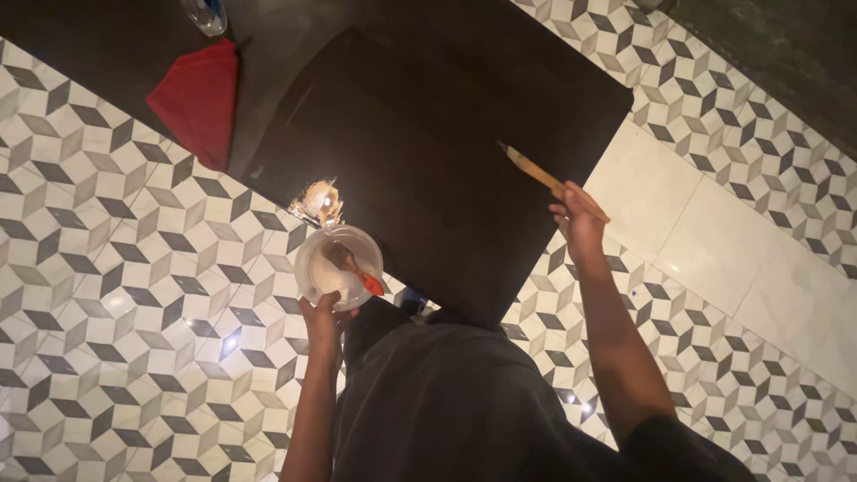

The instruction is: The person cleans a dark tabletop using a wooden stick to scrape a small area, then sprays a cleaning solution and wipes the surface with a red cloth. The person moves the container and spray bottle aside to access the work area and continues wiping the table until the end of the clip.

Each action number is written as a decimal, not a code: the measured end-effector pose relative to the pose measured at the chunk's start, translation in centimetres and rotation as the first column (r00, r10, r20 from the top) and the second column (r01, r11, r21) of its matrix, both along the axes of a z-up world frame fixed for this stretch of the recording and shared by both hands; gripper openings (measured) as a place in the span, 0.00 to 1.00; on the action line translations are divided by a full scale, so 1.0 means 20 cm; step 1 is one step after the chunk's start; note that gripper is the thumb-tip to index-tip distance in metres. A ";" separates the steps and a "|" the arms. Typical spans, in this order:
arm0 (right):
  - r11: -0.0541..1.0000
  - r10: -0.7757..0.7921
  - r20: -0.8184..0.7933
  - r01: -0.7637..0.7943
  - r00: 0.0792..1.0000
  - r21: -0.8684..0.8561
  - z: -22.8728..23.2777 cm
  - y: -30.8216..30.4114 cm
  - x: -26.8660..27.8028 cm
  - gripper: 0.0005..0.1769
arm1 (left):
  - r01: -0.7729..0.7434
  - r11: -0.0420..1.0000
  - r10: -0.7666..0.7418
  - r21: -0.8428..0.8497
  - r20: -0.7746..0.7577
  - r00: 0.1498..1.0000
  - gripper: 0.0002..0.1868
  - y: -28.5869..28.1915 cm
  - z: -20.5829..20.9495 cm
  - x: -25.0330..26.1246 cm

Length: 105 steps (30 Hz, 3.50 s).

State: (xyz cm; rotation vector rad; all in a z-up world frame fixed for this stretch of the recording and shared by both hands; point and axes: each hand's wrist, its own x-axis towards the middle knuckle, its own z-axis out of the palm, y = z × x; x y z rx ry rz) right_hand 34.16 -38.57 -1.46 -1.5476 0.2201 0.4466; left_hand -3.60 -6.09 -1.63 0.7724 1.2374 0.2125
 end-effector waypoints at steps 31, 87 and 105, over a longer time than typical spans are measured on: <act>0.965 0.246 -0.082 -0.252 0.966 -0.077 0.03 -0.09 -0.40 0.25 | 0.026 0.999 -0.026 -0.030 0.011 1.000 0.36 -0.08 0.01 0.00; 0.962 0.197 -0.123 -0.215 0.973 -0.165 0.01 -0.13 -0.78 0.26 | 0.071 0.997 -0.071 -0.030 -0.004 0.997 0.35 -0.04 -0.02 -0.03; 0.981 0.132 0.036 -0.125 0.991 -0.150 0.11 -0.06 -0.37 0.28 | 0.061 0.998 -0.061 -0.020 0.017 0.998 0.35 -0.05 -0.05 0.05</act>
